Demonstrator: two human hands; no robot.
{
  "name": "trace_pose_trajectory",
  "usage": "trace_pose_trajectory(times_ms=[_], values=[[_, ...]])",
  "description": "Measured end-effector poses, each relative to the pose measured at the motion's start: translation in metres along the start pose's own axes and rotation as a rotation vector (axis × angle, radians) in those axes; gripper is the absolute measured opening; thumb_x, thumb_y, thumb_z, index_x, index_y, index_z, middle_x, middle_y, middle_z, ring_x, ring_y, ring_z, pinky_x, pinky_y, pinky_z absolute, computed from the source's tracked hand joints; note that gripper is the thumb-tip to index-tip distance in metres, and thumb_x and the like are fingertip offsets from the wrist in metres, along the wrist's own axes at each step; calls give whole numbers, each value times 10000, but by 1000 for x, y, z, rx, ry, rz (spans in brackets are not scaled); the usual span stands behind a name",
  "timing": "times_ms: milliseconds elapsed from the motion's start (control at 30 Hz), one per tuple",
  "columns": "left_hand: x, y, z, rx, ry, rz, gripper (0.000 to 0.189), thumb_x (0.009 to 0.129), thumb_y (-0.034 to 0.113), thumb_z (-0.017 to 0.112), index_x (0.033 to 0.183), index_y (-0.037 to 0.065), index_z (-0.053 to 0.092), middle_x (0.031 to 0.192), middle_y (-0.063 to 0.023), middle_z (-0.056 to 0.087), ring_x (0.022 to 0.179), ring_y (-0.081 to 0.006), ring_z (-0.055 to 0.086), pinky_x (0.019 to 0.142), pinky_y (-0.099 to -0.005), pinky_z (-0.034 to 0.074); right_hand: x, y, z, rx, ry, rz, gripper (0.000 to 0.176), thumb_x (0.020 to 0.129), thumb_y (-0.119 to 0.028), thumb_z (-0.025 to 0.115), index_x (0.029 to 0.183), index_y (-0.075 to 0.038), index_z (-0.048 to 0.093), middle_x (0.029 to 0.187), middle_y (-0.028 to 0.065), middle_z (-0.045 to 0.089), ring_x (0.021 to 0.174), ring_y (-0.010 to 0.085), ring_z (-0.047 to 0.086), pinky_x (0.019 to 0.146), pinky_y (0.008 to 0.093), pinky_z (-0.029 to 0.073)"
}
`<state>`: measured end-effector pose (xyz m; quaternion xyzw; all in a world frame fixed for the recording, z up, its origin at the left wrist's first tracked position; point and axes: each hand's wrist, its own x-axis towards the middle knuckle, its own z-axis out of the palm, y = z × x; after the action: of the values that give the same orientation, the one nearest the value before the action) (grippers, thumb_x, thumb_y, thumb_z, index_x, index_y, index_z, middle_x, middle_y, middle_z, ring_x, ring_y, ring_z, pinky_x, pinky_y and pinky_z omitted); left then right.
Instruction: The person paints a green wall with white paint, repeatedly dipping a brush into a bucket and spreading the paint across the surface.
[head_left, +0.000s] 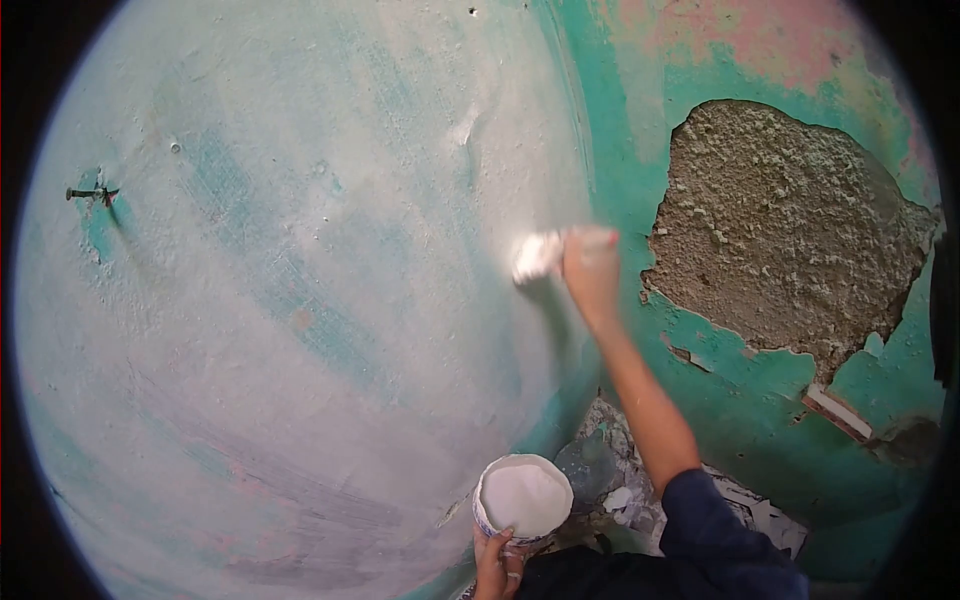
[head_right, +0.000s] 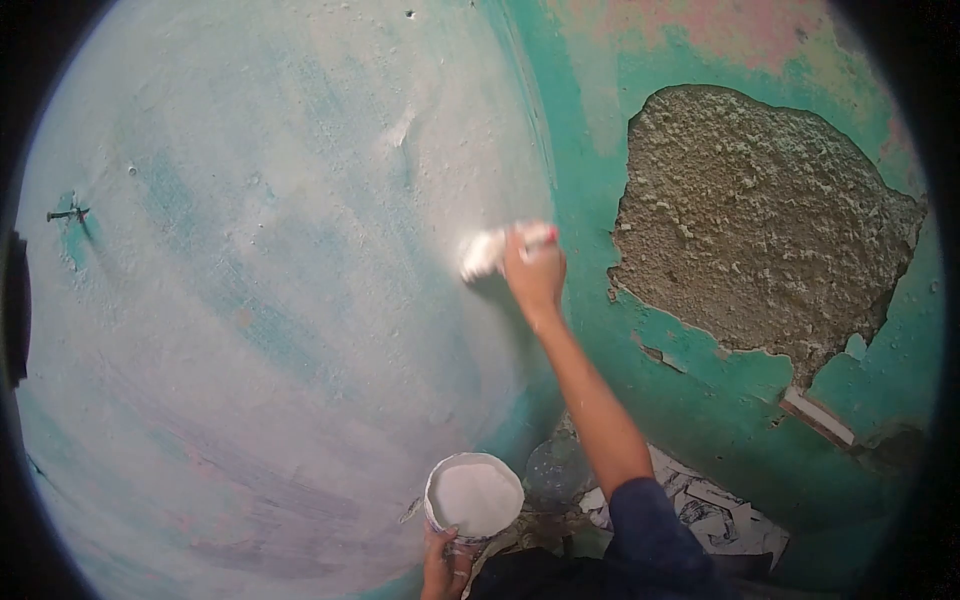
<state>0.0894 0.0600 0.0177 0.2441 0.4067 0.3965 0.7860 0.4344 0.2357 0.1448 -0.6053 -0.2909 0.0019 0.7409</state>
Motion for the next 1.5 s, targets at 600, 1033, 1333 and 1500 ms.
trace_pose_trajectory(times_ms=[600,1033,1333,1500], values=[[10,-9,-27,15,42,-36,655,816,97,577,1408,131,298,1344,-148,428,1230,-362,486,962,-560,481,-168,241,-24,372,106,591,257,965,-235,538,1073,-2,547,834,98,640,660,194,630,686,308,521],[13,-8,-40,-86,-22,2,715,814,41,572,1437,127,233,1368,-159,404,1213,-346,498,916,-514,519,-5,-76,30,585,-10,-157,156,972,-131,519,1000,20,546,938,114,648,675,178,648,581,272,546],[5,-1,-37,-21,46,-42,690,807,109,563,1434,142,275,1387,-155,391,1273,-372,442,996,-577,439,-155,156,12,662,219,501,327,975,-196,518,1186,54,508,1098,131,600,799,211,672,629,294,579],[9,-3,-44,-17,28,-52,686,806,99,558,1431,143,279,1380,-157,395,1275,-371,440,1002,-573,435,-177,182,-12,213,56,535,194,968,-152,535,1023,33,557,779,109,642,571,170,623,574,279,543]])
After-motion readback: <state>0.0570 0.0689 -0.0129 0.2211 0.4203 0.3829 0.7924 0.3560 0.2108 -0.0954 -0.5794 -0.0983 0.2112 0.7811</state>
